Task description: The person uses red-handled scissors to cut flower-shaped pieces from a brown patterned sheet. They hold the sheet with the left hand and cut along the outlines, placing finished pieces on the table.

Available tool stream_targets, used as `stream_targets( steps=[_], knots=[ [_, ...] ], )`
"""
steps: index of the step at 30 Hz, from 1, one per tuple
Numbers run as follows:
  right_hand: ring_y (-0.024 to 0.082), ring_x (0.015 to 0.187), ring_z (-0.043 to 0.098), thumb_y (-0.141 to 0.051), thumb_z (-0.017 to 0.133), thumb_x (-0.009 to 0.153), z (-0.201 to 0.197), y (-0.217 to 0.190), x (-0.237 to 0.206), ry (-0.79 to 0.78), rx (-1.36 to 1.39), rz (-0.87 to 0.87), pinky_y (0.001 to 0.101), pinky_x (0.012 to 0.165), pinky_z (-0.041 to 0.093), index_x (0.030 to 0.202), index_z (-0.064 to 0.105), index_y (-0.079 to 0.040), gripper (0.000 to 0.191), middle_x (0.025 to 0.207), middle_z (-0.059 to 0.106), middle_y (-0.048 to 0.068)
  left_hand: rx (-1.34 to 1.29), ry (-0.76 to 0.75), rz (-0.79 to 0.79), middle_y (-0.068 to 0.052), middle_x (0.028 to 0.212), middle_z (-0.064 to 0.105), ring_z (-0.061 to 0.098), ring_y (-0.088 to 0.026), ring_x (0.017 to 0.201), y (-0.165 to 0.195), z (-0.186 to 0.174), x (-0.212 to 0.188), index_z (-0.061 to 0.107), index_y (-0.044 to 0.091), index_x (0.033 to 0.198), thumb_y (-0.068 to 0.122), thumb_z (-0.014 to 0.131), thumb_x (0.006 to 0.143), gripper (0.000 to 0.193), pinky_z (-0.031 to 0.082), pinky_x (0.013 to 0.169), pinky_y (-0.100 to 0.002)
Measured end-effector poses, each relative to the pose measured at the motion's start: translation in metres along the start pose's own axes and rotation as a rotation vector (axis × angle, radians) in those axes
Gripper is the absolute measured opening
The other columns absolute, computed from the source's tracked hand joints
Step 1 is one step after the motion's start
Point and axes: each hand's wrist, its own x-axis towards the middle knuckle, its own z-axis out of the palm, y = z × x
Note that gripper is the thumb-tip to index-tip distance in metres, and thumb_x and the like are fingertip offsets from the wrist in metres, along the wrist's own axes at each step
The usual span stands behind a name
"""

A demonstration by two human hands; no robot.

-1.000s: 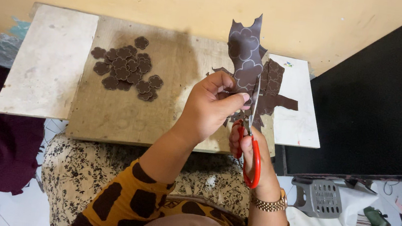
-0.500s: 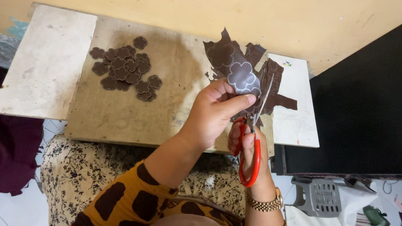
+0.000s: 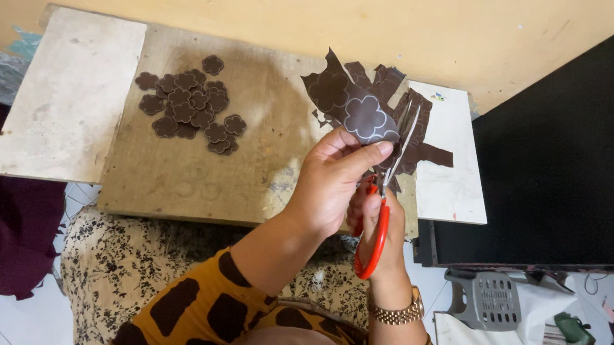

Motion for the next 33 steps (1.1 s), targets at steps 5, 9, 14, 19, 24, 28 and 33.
stream_targets(
  steps=[5, 9, 14, 19, 24, 28, 33],
  knots=[
    [0.008, 0.059, 0.041, -0.062, 0.049, 0.101, 0.000, -0.003, 0.000, -0.033, 0.020, 0.071, 0.0235, 0.051, 0.033, 0.088, 0.050, -0.007, 0.056, 0.070, 0.044, -0.002, -0.008, -0.061, 0.031, -0.003, 0.099, 0.072, 0.066, -0.009, 0.090, 0.009, -0.007, 0.005, 0.067, 0.007, 0.099, -0.001, 0.070, 0.095, 0.009, 0.053, 0.084, -0.026],
    [0.008, 0.059, 0.040, -0.063, 0.050, 0.100, 0.002, -0.006, 0.000, -0.052, 0.037, 0.093, 0.0234, 0.051, 0.032, 0.087, 0.049, -0.007, 0.057, 0.071, 0.044, -0.002, 0.068, -0.038, 0.008, -0.001, 0.099, 0.072, 0.064, -0.007, 0.087, 0.014, -0.010, 0.004, 0.066, 0.008, 0.102, 0.005, 0.069, 0.101, 0.005, 0.048, 0.077, -0.023],
    [0.009, 0.058, 0.040, -0.063, 0.052, 0.100, 0.002, -0.003, 0.000, -0.068, 0.078, 0.117, 0.0238, 0.051, 0.033, 0.087, 0.049, -0.007, 0.058, 0.070, 0.043, -0.001, 0.089, -0.049, 0.050, 0.001, 0.099, 0.070, 0.063, -0.005, 0.089, 0.013, -0.010, 0.002, 0.065, 0.008, 0.104, 0.011, 0.067, 0.101, 0.005, 0.049, 0.078, -0.023],
    [0.010, 0.062, 0.041, -0.065, 0.050, 0.100, -0.001, 0.000, 0.000, -0.105, 0.157, 0.141, 0.0254, 0.053, 0.034, 0.090, 0.051, -0.006, 0.060, 0.075, 0.044, 0.000, 0.103, -0.075, 0.115, 0.002, 0.103, 0.069, 0.061, -0.005, 0.094, 0.011, -0.012, 0.005, 0.061, 0.008, 0.107, 0.012, 0.068, 0.102, 0.009, 0.049, 0.083, -0.023],
    [0.013, 0.068, 0.049, -0.072, 0.044, 0.099, -0.003, -0.008, 0.001, -0.146, 0.035, 0.079, 0.0279, 0.061, 0.042, 0.094, 0.053, -0.005, 0.068, 0.077, 0.049, 0.001, 0.336, 0.004, 0.141, 0.005, 0.101, 0.067, 0.060, -0.003, 0.090, 0.016, -0.016, 0.006, 0.060, 0.010, 0.108, 0.014, 0.066, 0.101, 0.010, 0.049, 0.075, -0.021],
    [0.013, 0.072, 0.051, -0.073, 0.044, 0.096, -0.002, -0.017, 0.003, -0.207, -0.012, 0.084, 0.0282, 0.064, 0.043, 0.099, 0.055, -0.004, 0.070, 0.082, 0.052, 0.002, 0.358, -0.066, 0.174, 0.002, 0.099, 0.068, 0.061, -0.005, 0.087, 0.025, -0.017, 0.009, 0.061, 0.005, 0.109, 0.009, 0.066, 0.100, 0.010, 0.049, 0.074, -0.022],
    [0.013, 0.072, 0.050, -0.074, 0.043, 0.100, -0.002, -0.028, 0.001, -0.238, -0.013, 0.078, 0.0272, 0.065, 0.040, 0.094, 0.055, -0.003, 0.072, 0.080, 0.051, 0.002, 0.452, -0.137, 0.185, 0.000, 0.095, 0.067, 0.060, -0.006, 0.087, 0.039, -0.015, 0.003, 0.064, -0.001, 0.103, 0.001, 0.068, 0.099, 0.006, 0.051, 0.079, -0.022]
  ],
)
